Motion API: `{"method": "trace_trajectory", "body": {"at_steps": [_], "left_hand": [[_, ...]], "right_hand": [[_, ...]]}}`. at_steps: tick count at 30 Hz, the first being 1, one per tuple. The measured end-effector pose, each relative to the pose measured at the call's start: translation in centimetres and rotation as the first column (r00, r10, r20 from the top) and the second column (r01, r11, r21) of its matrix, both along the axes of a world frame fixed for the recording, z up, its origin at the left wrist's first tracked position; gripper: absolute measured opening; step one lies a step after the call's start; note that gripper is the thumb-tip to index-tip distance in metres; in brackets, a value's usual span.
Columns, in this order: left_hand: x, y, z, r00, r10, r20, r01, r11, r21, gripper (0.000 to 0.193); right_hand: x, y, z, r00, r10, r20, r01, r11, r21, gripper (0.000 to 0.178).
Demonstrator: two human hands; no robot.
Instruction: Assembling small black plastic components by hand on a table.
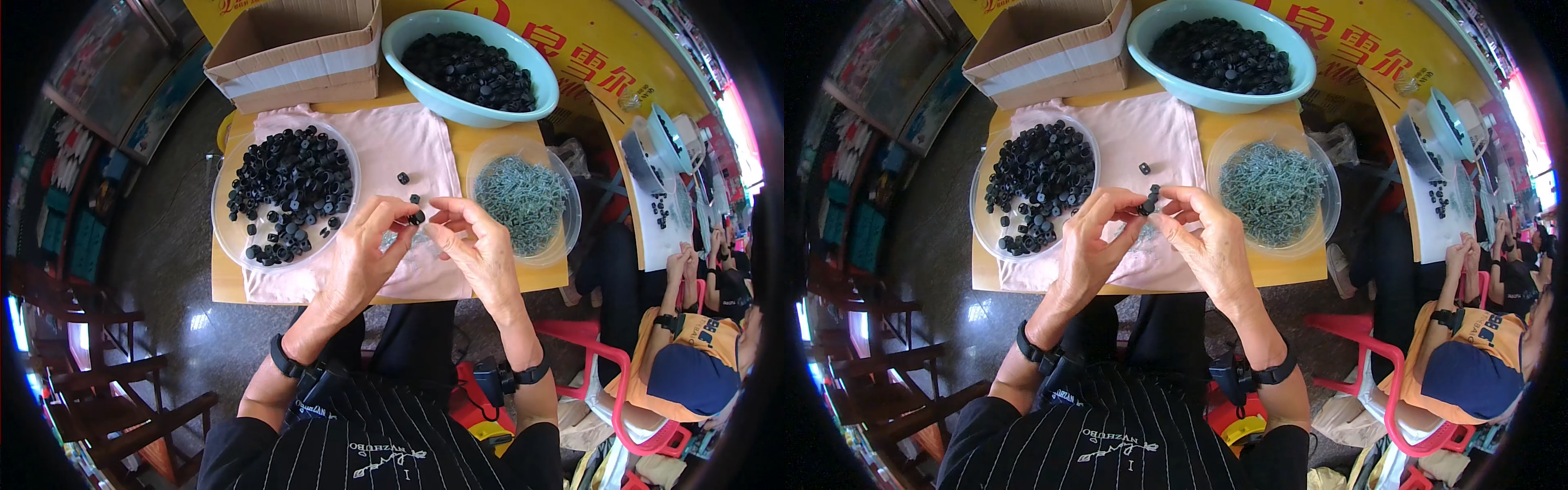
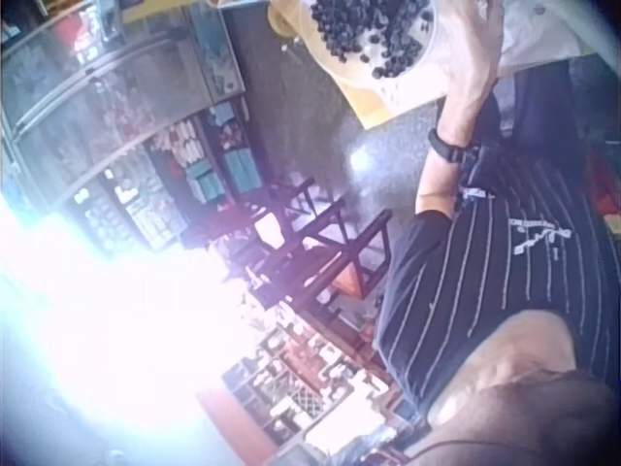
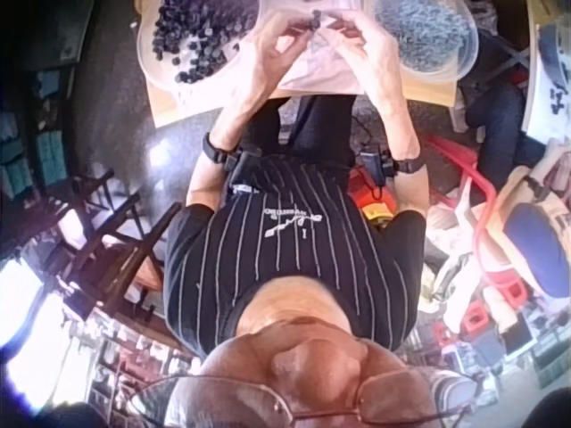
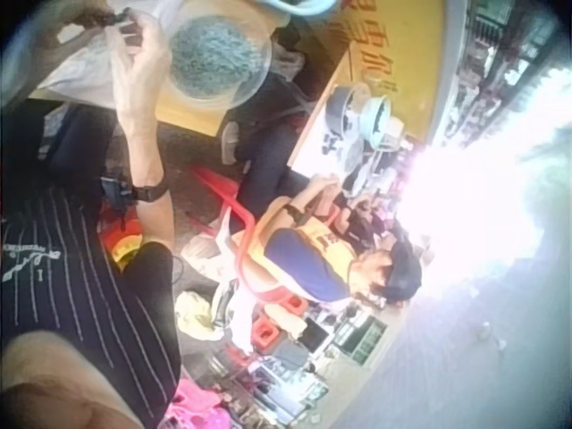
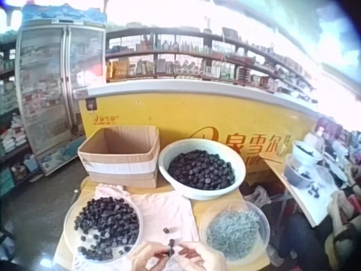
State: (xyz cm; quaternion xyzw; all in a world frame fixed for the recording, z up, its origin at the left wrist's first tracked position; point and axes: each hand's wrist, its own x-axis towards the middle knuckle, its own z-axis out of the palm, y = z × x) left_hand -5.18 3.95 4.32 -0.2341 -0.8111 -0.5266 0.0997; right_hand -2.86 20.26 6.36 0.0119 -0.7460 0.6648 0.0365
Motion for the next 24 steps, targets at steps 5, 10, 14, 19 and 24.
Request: {"method": "trace_trajectory", "body": {"at_steps": [5,10,14,19,24], "left_hand": [[1.5,-0.7,-0.7,0.995,-0.031,0.097,0.02,0.994,0.103,0.028],[2.6,-1.5,-3.1,0.932,-0.11,0.346,-0.048,0.907,0.418,0.026],[3.3,-2.0,-2.7,0.834,-0.314,0.454,-0.098,0.725,0.682,0.032],[3.9,-2.6,-1.9,0.73,-0.431,0.53,-0.176,0.63,0.756,0.034],[4.2,-3.0,-2.2,0.684,-0.457,0.568,-0.198,0.633,0.749,0.037]], "right_hand": [[0.2,-0.1,-1.3,0.985,0.127,0.112,-0.12,0.99,-0.068,0.02],[-0.1,0.0,-1.7,0.999,-0.007,0.051,0.001,0.993,0.115,0.018],[-1.3,-0.5,-3.4,0.96,0.003,-0.279,0.205,0.671,0.713,0.017],[-0.8,-0.6,-3.5,0.968,-0.024,-0.249,0.221,0.55,0.805,0.025],[2.1,-1.2,0.5,0.981,0.101,-0.163,0.015,0.808,0.588,0.028]]}}
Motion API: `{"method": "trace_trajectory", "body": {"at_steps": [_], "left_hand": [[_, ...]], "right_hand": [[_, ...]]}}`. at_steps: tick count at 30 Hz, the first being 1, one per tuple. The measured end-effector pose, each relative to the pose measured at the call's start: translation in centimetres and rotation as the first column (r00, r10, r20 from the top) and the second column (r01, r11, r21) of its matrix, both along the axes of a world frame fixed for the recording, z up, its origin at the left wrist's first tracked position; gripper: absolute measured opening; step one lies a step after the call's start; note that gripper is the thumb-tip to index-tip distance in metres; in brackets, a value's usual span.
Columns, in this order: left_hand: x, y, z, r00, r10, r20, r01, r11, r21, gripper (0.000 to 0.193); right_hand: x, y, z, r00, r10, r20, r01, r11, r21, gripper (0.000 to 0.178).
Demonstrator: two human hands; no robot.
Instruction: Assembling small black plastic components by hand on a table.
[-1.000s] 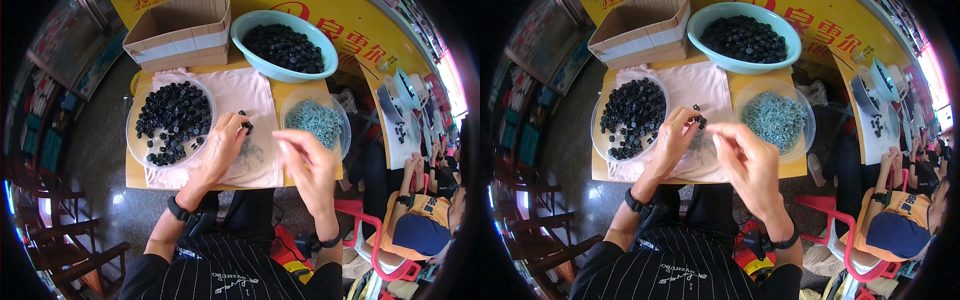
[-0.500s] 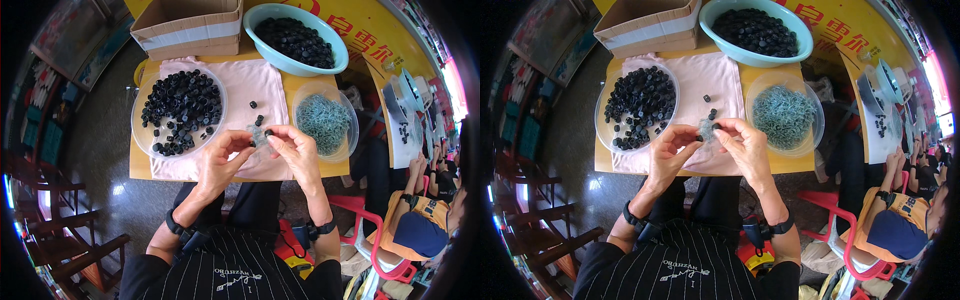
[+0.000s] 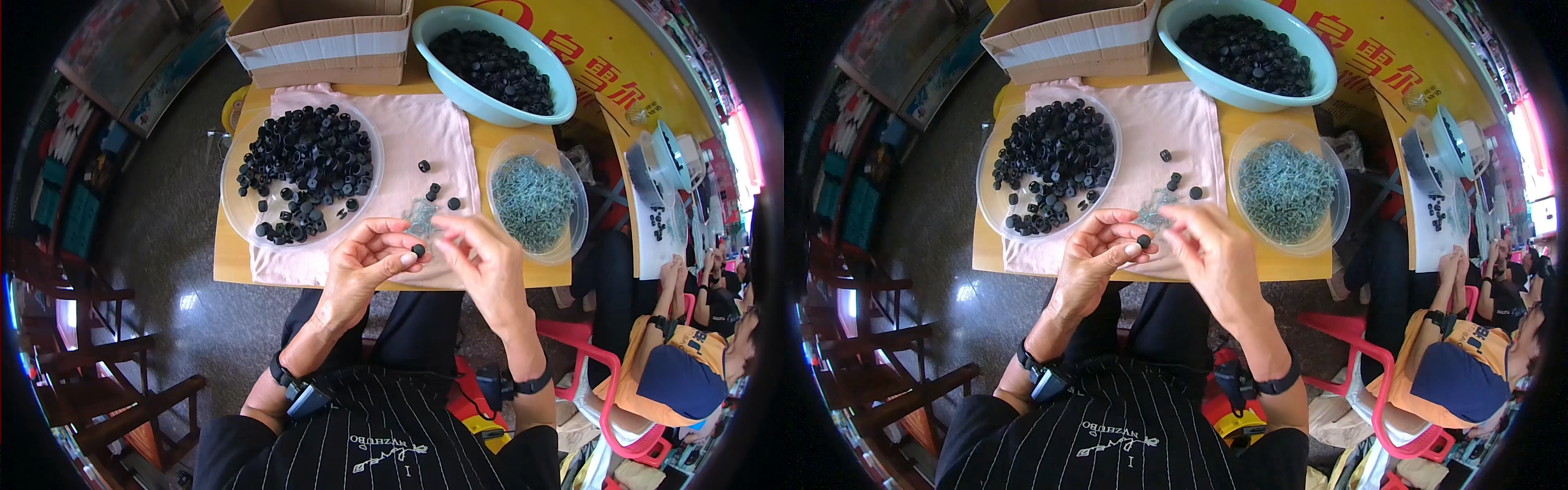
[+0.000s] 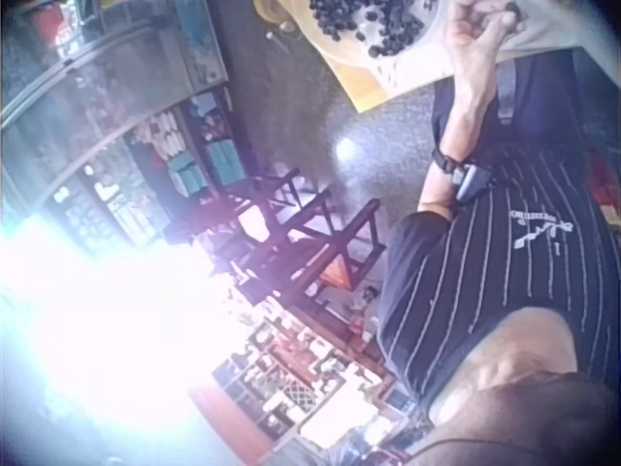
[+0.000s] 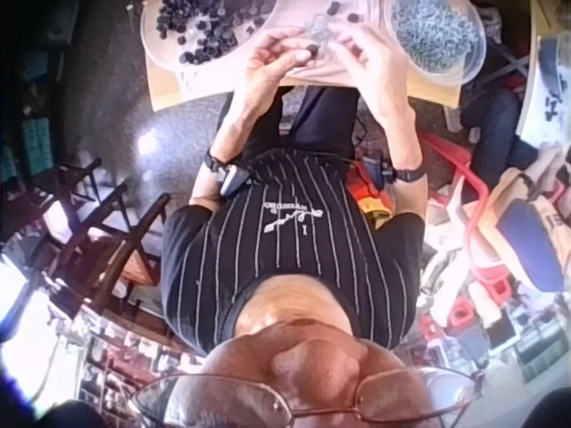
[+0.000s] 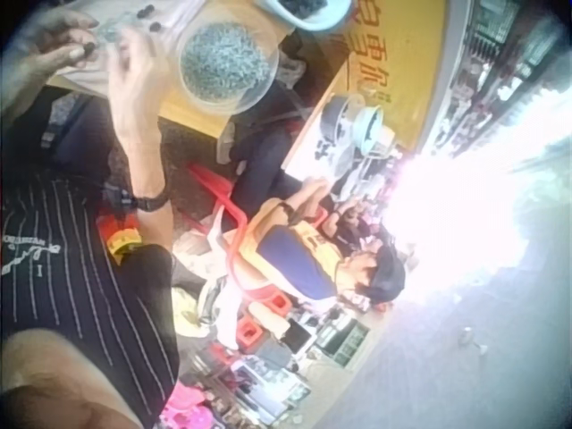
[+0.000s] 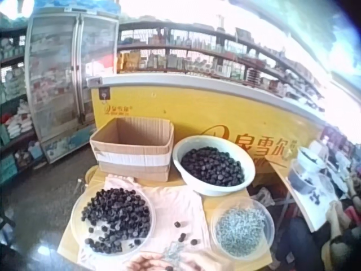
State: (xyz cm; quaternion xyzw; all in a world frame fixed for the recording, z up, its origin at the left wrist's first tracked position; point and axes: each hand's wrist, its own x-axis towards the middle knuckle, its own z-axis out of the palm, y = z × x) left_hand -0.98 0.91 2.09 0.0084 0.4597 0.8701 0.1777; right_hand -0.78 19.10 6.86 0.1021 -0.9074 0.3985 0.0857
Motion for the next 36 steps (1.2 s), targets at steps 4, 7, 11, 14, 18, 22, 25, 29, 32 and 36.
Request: {"method": "trace_trajectory", "body": {"at_steps": [4,7,11,14,18,22,25,29,32,36], "left_hand": [[0.1,0.2,0.0,0.999,-0.052,0.006,0.052,0.998,-0.031,0.041],[0.2,0.3,0.7,0.987,-0.159,0.033,0.161,0.985,-0.061,0.044],[0.3,0.9,0.6,0.977,-0.211,0.027,0.213,0.969,-0.122,0.043],[0.1,1.0,0.2,0.979,-0.183,-0.095,0.136,0.921,-0.365,0.039],[-1.1,1.0,0.8,0.852,-0.257,-0.455,-0.225,0.606,-0.763,0.024],[-1.5,2.0,0.7,0.635,-0.465,-0.617,-0.437,0.442,-0.783,0.015],[-1.6,2.6,0.7,0.573,-0.557,-0.601,-0.466,0.382,-0.798,0.012],[-1.5,2.7,0.3,0.547,-0.613,-0.569,-0.482,0.325,-0.814,0.01],[-1.6,2.8,0.2,0.515,-0.608,-0.604,-0.511,0.348,-0.786,0.01],[-1.2,2.4,0.4,0.537,-0.516,-0.667,-0.474,0.47,-0.745,0.01]], "right_hand": [[1.9,-0.1,0.4,0.983,0.172,0.055,-0.155,0.959,-0.238,0.028],[2.6,0.3,-0.3,0.986,0.158,0.047,-0.142,0.961,-0.236,0.027],[3.0,1.0,-1.3,0.986,0.153,0.066,-0.13,0.955,-0.268,0.025],[3.3,2.0,-1.7,0.984,0.09,0.156,-0.039,0.952,-0.303,0.022],[3.5,3.0,-2.9,0.984,-0.045,0.171,0.084,0.971,-0.222,0.017],[3.5,3.1,-4.0,0.999,-0.037,0.02,0.037,0.999,-0.009,0.018],[3.7,2.9,-4.0,0.998,-0.027,-0.05,0.032,0.994,0.109,0.019],[3.8,3.0,-4.1,0.999,0.003,-0.046,0.004,0.989,0.15,0.019],[3.9,3.2,-4.0,0.999,0.016,-0.048,-0.009,0.99,0.138,0.018],[3.8,3.7,-4.0,0.999,-0.011,0.042,0.014,0.997,-0.078,0.014]]}}
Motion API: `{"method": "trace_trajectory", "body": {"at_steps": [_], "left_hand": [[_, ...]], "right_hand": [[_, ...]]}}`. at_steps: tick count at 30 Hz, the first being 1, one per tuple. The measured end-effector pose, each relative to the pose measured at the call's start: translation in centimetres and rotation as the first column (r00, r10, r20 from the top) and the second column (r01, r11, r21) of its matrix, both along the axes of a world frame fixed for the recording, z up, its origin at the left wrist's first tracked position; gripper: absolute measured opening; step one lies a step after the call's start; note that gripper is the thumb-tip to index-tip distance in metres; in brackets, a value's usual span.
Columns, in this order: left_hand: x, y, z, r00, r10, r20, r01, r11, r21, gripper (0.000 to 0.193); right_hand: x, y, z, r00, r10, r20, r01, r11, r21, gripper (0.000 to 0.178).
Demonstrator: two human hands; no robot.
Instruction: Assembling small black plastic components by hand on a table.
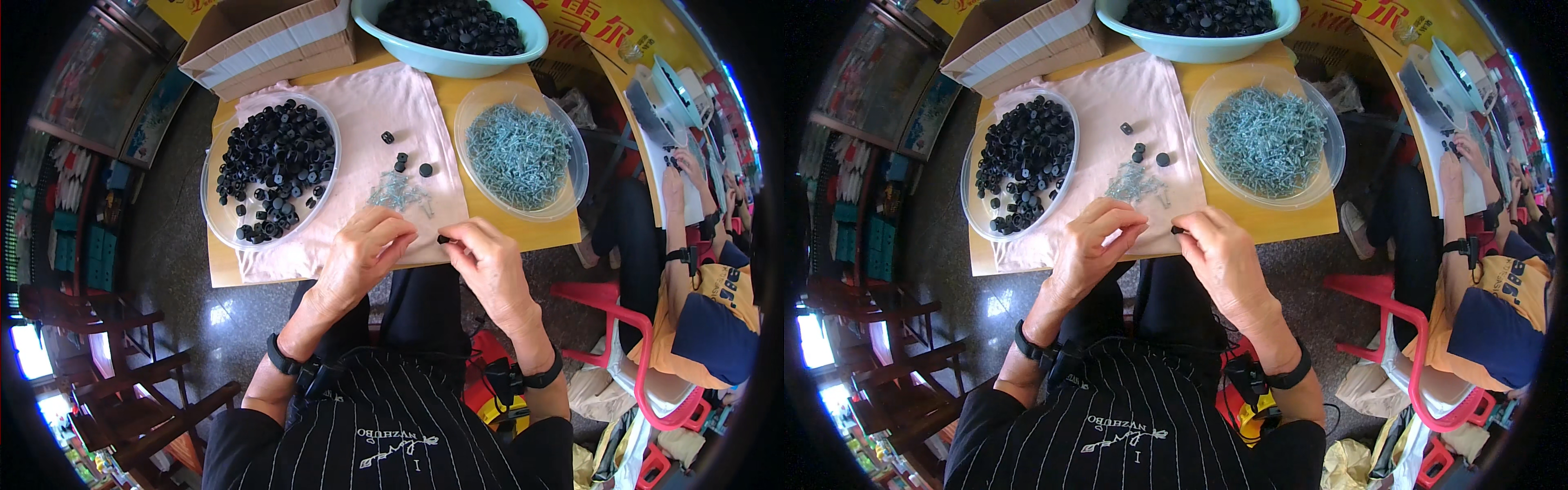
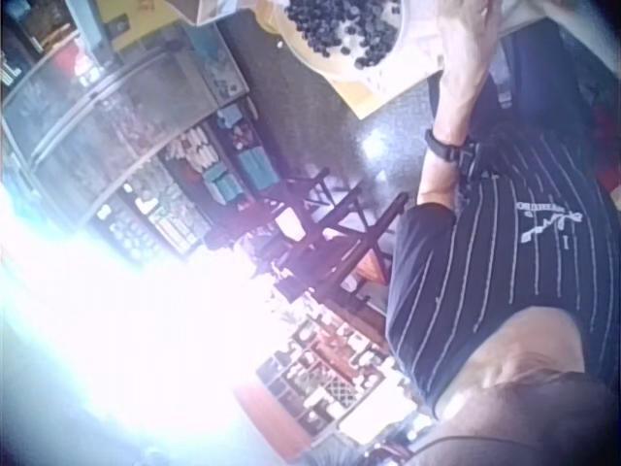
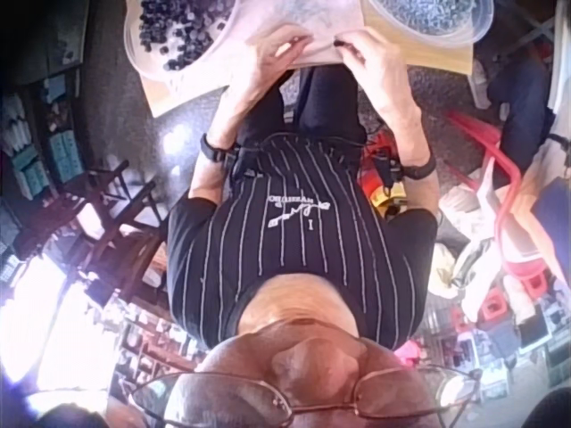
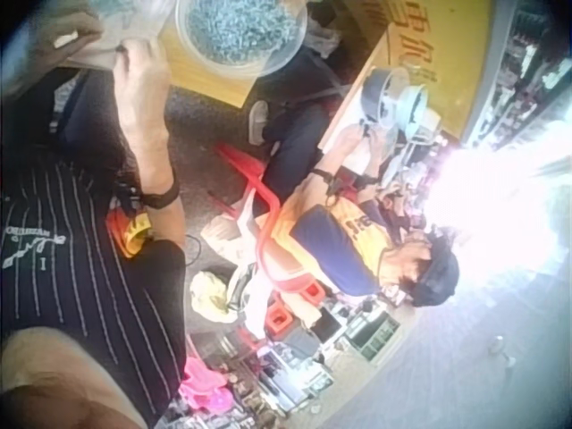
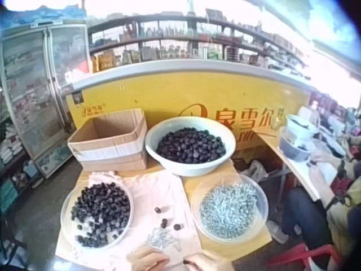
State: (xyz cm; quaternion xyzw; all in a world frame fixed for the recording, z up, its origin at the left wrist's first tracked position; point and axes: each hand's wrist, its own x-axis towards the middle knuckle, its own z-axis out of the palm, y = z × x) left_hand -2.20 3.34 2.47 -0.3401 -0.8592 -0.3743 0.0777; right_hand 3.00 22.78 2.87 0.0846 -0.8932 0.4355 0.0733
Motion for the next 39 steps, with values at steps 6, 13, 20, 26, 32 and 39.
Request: {"method": "trace_trajectory", "body": {"at_steps": [6,13,20,26,32,39], "left_hand": [[2.5,-1.0,0.5,0.633,-0.302,0.713,-0.35,0.709,0.612,0.013],[3.4,-1.3,0.1,0.491,-0.579,0.651,-0.423,0.495,0.759,0.007],[3.6,-1.5,0.6,0.441,-0.579,0.686,-0.424,0.54,0.727,0.007],[3.4,-2.0,0.4,0.396,-0.561,0.727,-0.46,0.564,0.686,0.007],[3.2,-2.0,1.4,0.498,-0.411,0.763,-0.39,0.68,0.621,0.01],[2.6,-1.6,1.8,0.586,-0.338,0.736,-0.31,0.746,0.589,0.013]], "right_hand": [[0.4,0.3,0.4,0.919,0.148,0.366,0.199,0.627,-0.753,0.021],[0.4,-0.8,1.0,0.843,0.351,0.408,0.248,0.419,-0.873,0.025],[0.5,-1.6,1.2,0.829,0.385,0.406,0.228,0.431,-0.873,0.025],[0.7,-1.7,1.2,0.849,0.345,0.399,0.191,0.504,-0.843,0.024],[0.7,-1.8,1.0,0.887,0.273,0.371,0.155,0.582,-0.798,0.023],[0.7,-1.8,1.2,0.905,0.24,0.352,0.152,0.59,-0.793,0.022]]}}
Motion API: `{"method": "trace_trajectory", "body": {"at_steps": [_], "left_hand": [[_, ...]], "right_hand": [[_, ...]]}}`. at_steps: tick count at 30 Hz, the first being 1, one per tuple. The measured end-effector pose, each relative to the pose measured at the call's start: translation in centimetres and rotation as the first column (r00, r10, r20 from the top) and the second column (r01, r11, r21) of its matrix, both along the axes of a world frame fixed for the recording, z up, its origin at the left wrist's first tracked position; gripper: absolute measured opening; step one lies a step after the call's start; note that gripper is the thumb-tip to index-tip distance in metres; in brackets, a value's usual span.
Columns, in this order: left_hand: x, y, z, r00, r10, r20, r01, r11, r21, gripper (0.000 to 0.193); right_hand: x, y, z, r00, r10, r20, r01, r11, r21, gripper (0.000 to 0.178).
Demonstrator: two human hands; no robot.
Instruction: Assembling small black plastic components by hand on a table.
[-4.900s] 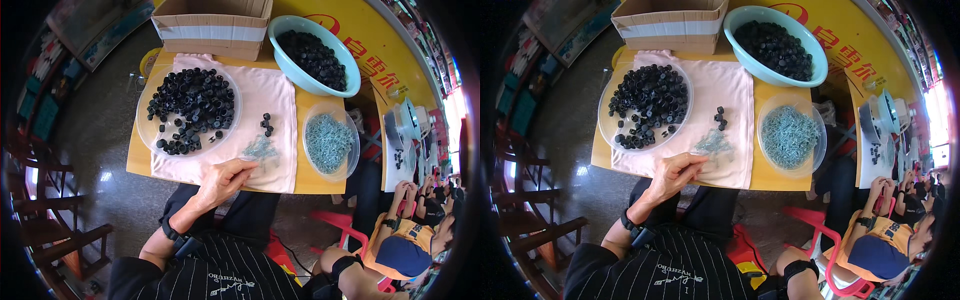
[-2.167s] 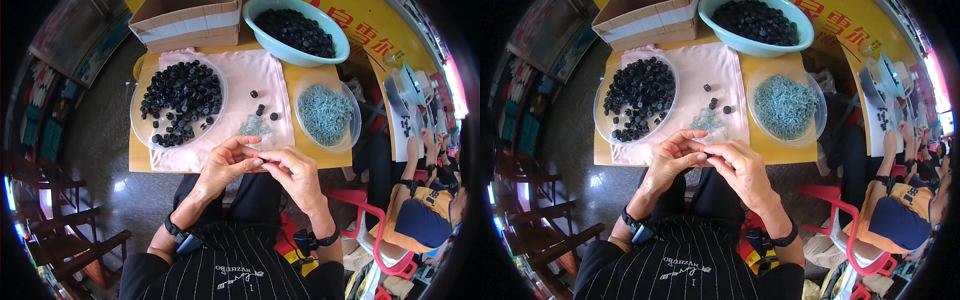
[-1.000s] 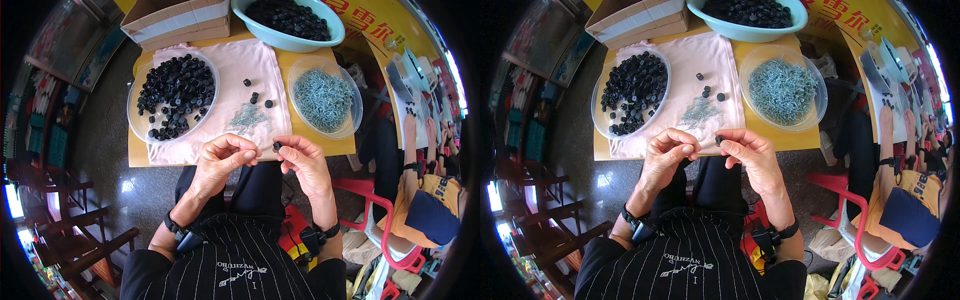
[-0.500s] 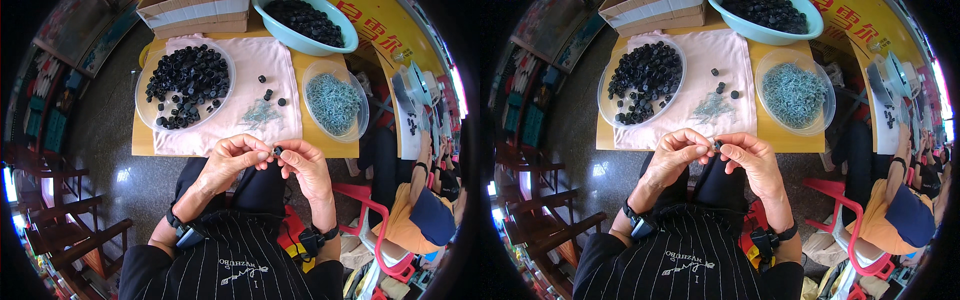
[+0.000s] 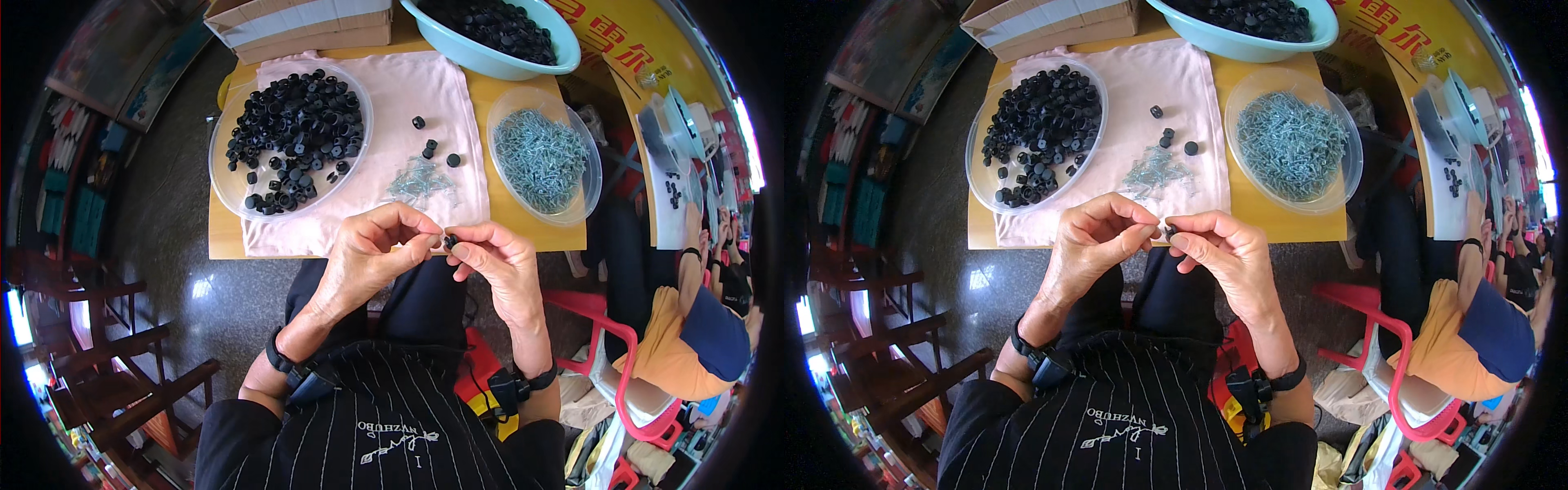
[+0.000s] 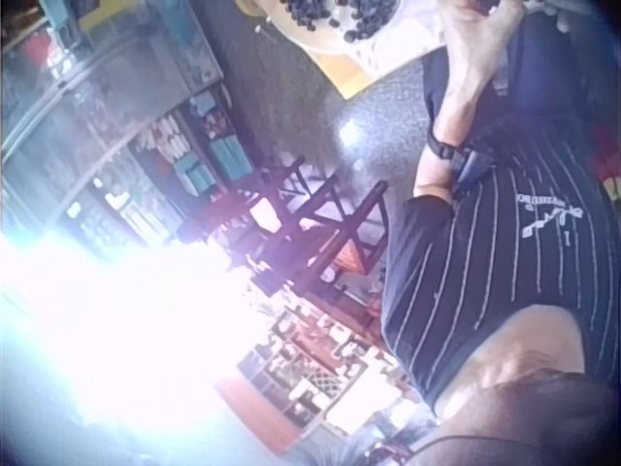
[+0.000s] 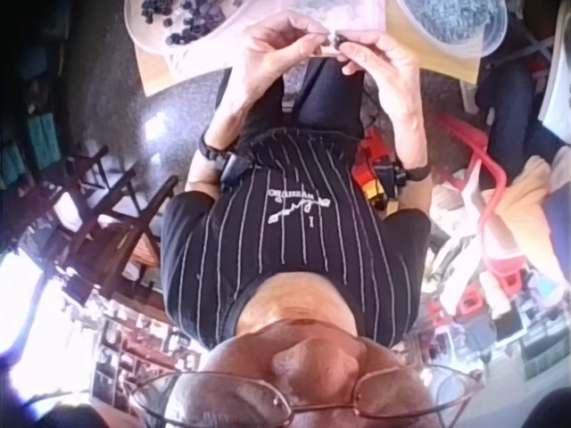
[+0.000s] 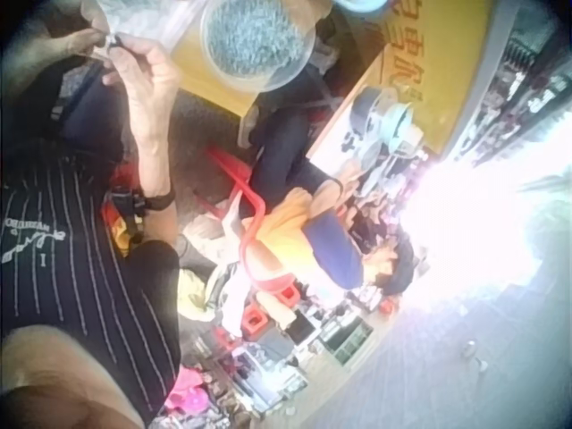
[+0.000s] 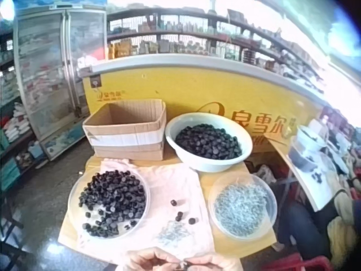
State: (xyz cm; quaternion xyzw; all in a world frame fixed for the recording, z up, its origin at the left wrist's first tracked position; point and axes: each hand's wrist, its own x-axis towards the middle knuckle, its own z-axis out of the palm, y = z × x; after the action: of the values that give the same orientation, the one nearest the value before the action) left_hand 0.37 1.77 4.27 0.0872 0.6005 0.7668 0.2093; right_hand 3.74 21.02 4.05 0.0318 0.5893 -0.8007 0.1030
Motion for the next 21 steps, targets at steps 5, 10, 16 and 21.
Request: {"method": "trace_trajectory", "body": {"at_steps": [5,10,16,21], "left_hand": [[0.0,0.7,0.2,0.997,-0.026,-0.071,0.024,1.0,-0.016,0.013],[0.0,1.2,0.2,0.999,0.033,0.006,-0.033,0.994,0.107,0.019],[-0.1,0.9,0.5,0.987,0.035,-0.155,-0.041,0.998,-0.037,0.017],[0.0,1.1,0.8,0.912,0.057,-0.407,-0.176,0.949,-0.262,0.022]], "right_hand": [[-0.1,0.5,-0.6,0.998,-0.053,0.036,0.057,0.991,-0.125,0.022],[-0.2,0.5,-0.6,0.996,-0.059,0.067,0.069,0.986,-0.152,0.021],[-0.5,0.2,-0.5,0.998,-0.061,-0.006,0.061,0.996,-0.067,0.02],[-0.6,0.0,0.1,0.997,-0.047,-0.067,0.049,0.999,0.021,0.019]]}}
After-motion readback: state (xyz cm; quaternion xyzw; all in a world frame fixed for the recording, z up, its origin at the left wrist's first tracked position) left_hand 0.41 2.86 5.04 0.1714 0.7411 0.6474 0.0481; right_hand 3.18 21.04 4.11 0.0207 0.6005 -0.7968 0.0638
